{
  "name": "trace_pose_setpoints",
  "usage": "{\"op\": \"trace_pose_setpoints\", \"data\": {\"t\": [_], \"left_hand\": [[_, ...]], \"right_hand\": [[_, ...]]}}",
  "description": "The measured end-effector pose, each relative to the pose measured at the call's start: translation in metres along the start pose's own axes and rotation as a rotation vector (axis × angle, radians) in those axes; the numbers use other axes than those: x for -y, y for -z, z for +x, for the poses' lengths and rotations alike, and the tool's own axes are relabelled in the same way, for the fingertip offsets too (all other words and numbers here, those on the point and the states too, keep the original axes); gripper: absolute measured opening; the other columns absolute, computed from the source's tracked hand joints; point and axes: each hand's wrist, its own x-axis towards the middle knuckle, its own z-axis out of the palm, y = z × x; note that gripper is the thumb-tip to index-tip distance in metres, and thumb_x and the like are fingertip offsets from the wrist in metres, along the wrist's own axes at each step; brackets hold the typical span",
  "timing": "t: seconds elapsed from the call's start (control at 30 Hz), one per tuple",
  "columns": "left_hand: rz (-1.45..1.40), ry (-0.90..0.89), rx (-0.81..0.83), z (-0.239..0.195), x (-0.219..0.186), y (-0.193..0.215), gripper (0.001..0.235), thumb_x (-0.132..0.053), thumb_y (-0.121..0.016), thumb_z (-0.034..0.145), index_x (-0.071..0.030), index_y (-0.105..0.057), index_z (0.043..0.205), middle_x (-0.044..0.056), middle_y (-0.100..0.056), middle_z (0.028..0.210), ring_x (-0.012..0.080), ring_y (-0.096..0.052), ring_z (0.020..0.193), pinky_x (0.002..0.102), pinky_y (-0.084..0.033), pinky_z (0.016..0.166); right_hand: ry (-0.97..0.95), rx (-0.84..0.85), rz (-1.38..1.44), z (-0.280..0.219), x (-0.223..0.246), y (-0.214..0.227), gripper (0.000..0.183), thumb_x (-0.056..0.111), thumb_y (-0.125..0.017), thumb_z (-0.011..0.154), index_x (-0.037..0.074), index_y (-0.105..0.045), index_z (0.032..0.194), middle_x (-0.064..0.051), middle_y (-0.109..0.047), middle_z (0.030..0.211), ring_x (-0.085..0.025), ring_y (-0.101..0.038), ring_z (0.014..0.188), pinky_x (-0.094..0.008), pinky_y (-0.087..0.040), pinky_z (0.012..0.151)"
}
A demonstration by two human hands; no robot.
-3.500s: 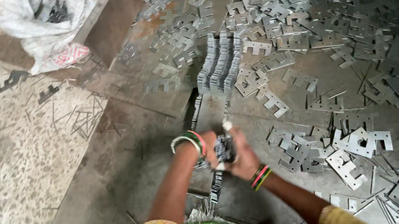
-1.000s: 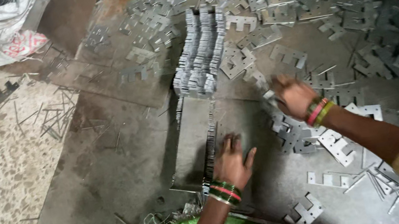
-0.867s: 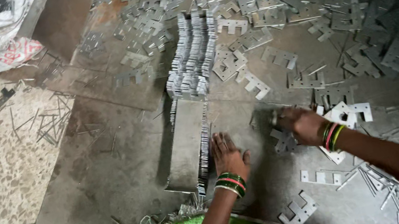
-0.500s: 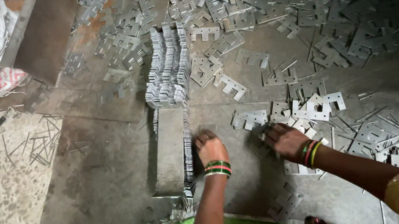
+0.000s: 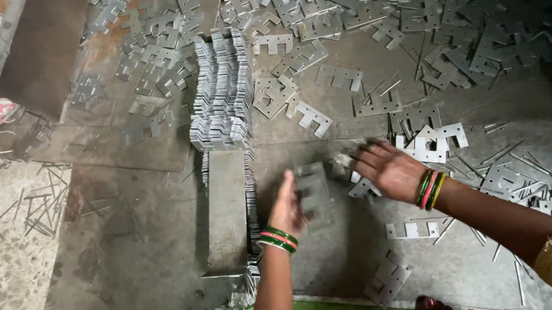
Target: The person picks up metal plates from a pile on the floor and stacks them into a metal tray.
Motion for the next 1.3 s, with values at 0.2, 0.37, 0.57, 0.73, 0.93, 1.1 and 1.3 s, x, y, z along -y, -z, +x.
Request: {"op": "trace_pose_setpoints", "data": {"t": [0.2,0.37,0.57,0.73,0.93,1.1,1.3], "left_hand": [[0.215,-0.226,0.214,0.007,0.013,-0.002,0.034,-0.020,-0.080,0.089,-0.010,-0.066,0.117,0.001,-0.073,0.103,0.0113,-0.069,0.090,0.029,-0.058,0.075],[0.153,-0.150,0.039,0.019,0.028,0.007,0.044,-0.015,-0.079,0.085,-0.012,-0.061,0.125,0.004,-0.071,0.103,0.0169,-0.067,0.087,0.035,-0.056,0.072],[0.324,-0.296,0.148,0.041,0.041,0.029,0.053,-0.017,-0.079,0.087,-0.008,-0.059,0.136,0.005,-0.071,0.115,0.0145,-0.066,0.100,0.031,-0.055,0.086],[0.363,-0.191,0.061,0.027,0.029,0.012,0.061,-0.023,-0.079,0.085,-0.010,-0.057,0.141,0.005,-0.071,0.115,0.0166,-0.066,0.099,0.032,-0.054,0.082],[0.237,0.315,0.126,0.010,0.022,-0.028,0.096,-0.072,-0.056,0.093,-0.024,-0.024,0.170,-0.001,-0.027,0.169,0.0214,-0.027,0.148,0.067,-0.009,0.116],[0.313,0.205,0.034,0.016,0.033,-0.048,0.078,-0.035,-0.076,0.089,-0.033,-0.036,0.156,-0.008,-0.058,0.139,0.0149,-0.057,0.122,0.051,-0.042,0.091],[-0.040,0.055,0.282,0.029,0.053,-0.074,0.061,-0.031,-0.079,0.088,-0.021,-0.053,0.142,0.002,-0.067,0.109,0.0173,-0.068,0.090,0.042,-0.057,0.070]], "right_hand": [[-0.102,0.475,-0.046,-0.001,-0.006,-0.022,0.065,0.004,-0.060,0.080,0.016,-0.055,0.143,-0.009,-0.050,0.151,-0.034,-0.043,0.140,-0.057,-0.031,0.116],[-0.222,0.648,0.016,0.003,-0.001,-0.017,0.050,0.015,-0.058,0.088,0.019,-0.060,0.137,-0.009,-0.053,0.142,-0.031,-0.042,0.141,-0.049,-0.036,0.116],[-0.173,0.435,-0.052,0.005,0.006,-0.026,0.039,0.017,-0.058,0.084,0.017,-0.066,0.123,-0.017,-0.052,0.142,-0.037,-0.047,0.130,-0.053,-0.039,0.104],[-0.190,0.404,0.020,-0.012,0.029,-0.001,0.058,0.000,-0.055,0.080,0.018,-0.059,0.135,-0.014,-0.067,0.122,-0.030,-0.062,0.115,-0.051,-0.048,0.101],[-0.331,0.050,-0.093,-0.066,-0.026,-0.035,0.040,0.008,-0.054,0.087,0.007,-0.060,0.127,-0.022,-0.061,0.131,-0.036,-0.059,0.125,-0.047,-0.048,0.107],[-0.475,0.100,-0.073,-0.105,-0.064,-0.073,0.052,0.009,-0.055,0.083,0.000,-0.055,0.134,-0.023,-0.054,0.140,-0.038,-0.054,0.129,-0.046,-0.045,0.108],[-0.717,0.188,0.082,-0.086,-0.046,-0.029,0.042,0.012,-0.058,0.085,0.008,-0.063,0.126,-0.018,-0.070,0.118,-0.035,-0.069,0.109,-0.043,-0.057,0.094]]}}
